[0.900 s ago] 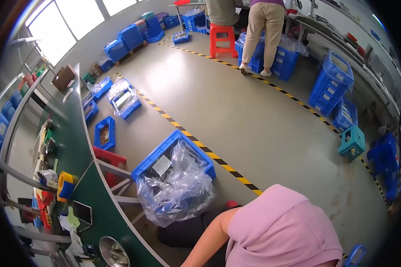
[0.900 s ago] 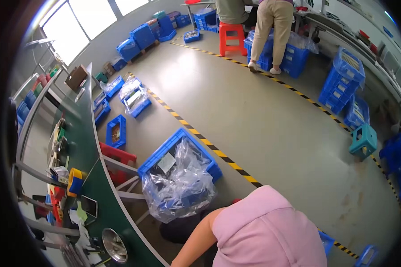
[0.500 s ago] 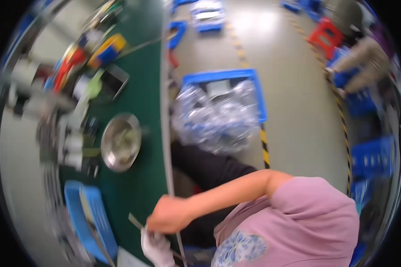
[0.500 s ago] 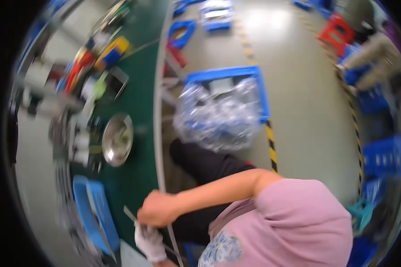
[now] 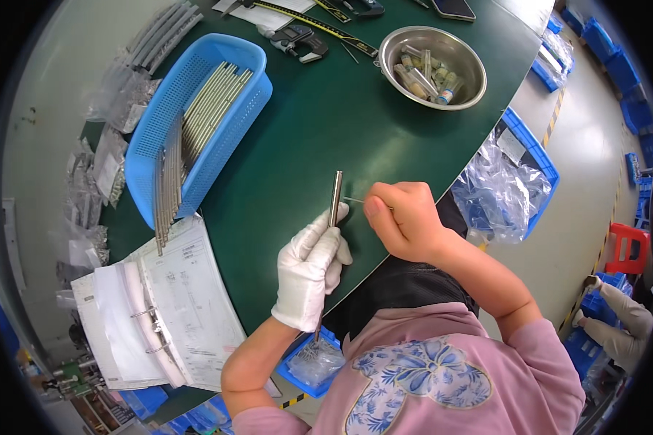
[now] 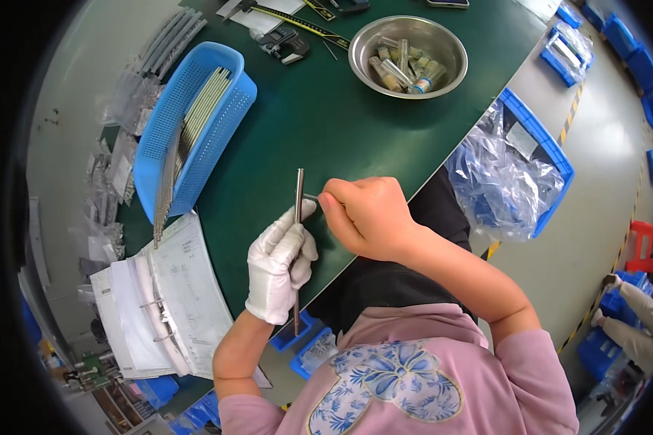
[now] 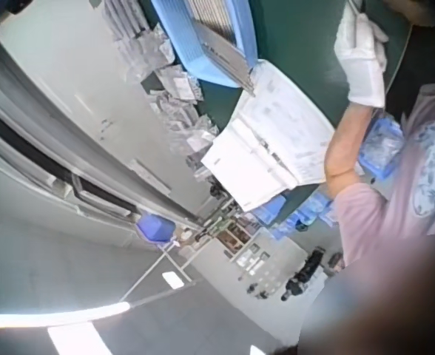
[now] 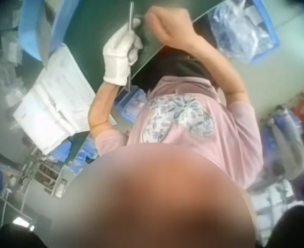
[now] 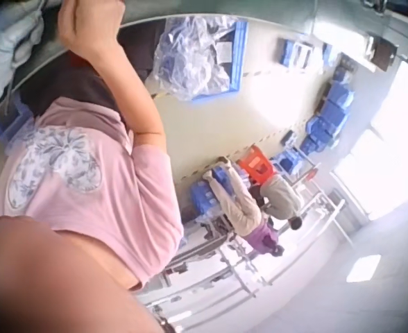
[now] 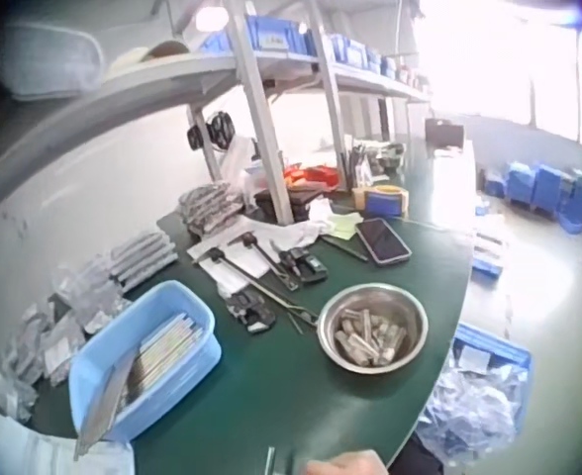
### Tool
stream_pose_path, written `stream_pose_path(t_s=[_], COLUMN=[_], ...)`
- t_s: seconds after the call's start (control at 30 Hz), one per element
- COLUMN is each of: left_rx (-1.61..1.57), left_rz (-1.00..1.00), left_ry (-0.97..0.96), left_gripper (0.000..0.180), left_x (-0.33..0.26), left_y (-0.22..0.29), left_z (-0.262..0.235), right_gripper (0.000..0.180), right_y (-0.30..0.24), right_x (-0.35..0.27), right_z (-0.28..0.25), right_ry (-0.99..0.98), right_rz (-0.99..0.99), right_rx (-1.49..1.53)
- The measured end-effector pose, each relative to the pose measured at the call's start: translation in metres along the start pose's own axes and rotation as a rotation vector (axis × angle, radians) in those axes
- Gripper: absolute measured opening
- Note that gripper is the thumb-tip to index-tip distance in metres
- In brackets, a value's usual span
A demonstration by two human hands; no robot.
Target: Manually inserting small metal pins or components into thin metal tubes at a factory workbench.
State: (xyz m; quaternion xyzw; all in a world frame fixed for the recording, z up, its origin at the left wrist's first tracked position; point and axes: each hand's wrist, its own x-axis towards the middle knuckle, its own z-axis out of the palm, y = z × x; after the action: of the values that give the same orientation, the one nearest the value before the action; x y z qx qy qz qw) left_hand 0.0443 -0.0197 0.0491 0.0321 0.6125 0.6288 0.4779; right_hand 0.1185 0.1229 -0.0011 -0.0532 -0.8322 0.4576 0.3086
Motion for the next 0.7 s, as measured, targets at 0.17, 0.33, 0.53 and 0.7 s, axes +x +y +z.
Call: stream_pose_path(t_s=[0.17,0.33,0.53,0.7], left_rx=[0.133,0.148,0.188,0.192], left_rz=[0.037,0.009,0.006,0.025], left_ry=[0.049,0.070,0.090,0.112], left_gripper=[0.030,0.034,0.036,0.036], left_x=[-0.0030,-0.0023,-0.0030,-0.0025], left_y=[-0.0015,0.0000,-0.0022,-0.0031], left_z=[0.0003,0.0015,0.0037,0.0044], right_gripper=[0.013,0.014,0.014,0.016], right_y=[0.0005,0.0018,0.0006,0.0003], right_x=[-0.0015,-0.0009,0.0009,0.0011], right_z=[-0.0026,-0.0022,-0.0019,-0.0019], right_ry=[0.013,0.035,0.017,0.010], right_rz=[-0.001,0.000,-0.042,-0.045], right_rx=[-0.010,-0.001,-0.024,-0.090])
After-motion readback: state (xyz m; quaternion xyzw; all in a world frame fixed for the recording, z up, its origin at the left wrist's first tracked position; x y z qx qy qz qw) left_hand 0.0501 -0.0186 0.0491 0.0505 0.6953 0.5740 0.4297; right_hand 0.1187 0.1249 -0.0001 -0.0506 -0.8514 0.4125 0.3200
